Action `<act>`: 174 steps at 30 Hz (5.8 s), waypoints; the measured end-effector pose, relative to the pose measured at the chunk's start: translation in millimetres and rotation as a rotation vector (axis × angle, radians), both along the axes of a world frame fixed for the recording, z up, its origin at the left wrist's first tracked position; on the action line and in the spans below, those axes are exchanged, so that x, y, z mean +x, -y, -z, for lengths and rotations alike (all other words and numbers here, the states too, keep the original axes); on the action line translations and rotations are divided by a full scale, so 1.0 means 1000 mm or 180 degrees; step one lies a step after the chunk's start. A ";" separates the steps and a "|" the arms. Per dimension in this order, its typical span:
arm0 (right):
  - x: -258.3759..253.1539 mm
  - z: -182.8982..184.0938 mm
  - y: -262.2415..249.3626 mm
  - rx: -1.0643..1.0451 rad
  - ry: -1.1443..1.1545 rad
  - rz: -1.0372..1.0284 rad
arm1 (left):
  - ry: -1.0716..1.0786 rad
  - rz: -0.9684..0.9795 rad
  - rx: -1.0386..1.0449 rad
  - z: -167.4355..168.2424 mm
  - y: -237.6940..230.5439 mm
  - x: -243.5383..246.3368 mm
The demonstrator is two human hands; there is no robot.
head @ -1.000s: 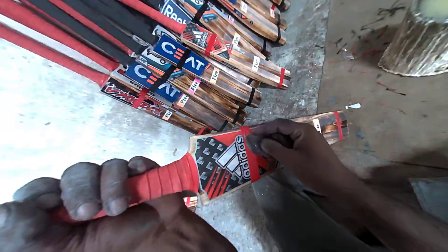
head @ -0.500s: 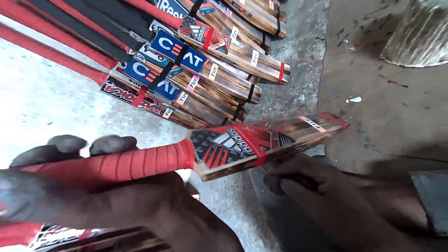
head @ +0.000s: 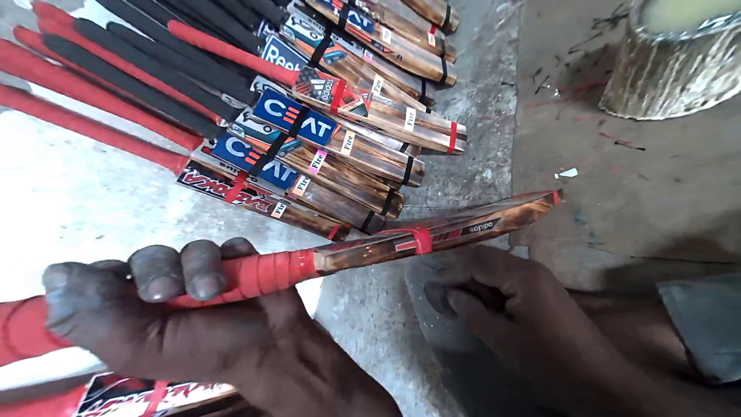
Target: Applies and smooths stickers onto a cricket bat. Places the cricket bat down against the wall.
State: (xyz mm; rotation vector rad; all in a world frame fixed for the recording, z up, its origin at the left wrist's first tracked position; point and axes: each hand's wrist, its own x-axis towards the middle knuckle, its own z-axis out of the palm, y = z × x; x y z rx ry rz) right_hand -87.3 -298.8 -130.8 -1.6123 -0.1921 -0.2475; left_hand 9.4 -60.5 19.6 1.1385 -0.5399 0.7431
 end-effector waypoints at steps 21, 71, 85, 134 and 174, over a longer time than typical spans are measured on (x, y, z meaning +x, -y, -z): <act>0.067 -0.039 0.005 0.1466 -0.0114 0.0018 | 0.0242 0.0492 0.0127 -0.015 0.006 -0.039; 0.004 0.013 0.013 -0.0164 0.0338 0.0190 | -0.0029 -0.0753 0.0451 -0.010 0.024 -0.008; 0.008 0.011 0.003 -0.1035 0.0798 0.0336 | -0.0055 -0.0189 0.0244 -0.009 -0.002 -0.006; 0.028 -0.016 -0.017 -0.1902 0.1479 0.0379 | 0.0006 -0.0133 0.0406 -0.012 0.002 -0.013; 0.055 0.000 0.028 -0.0853 0.0751 0.0214 | -0.0235 -0.0635 -0.0395 -0.017 0.011 -0.014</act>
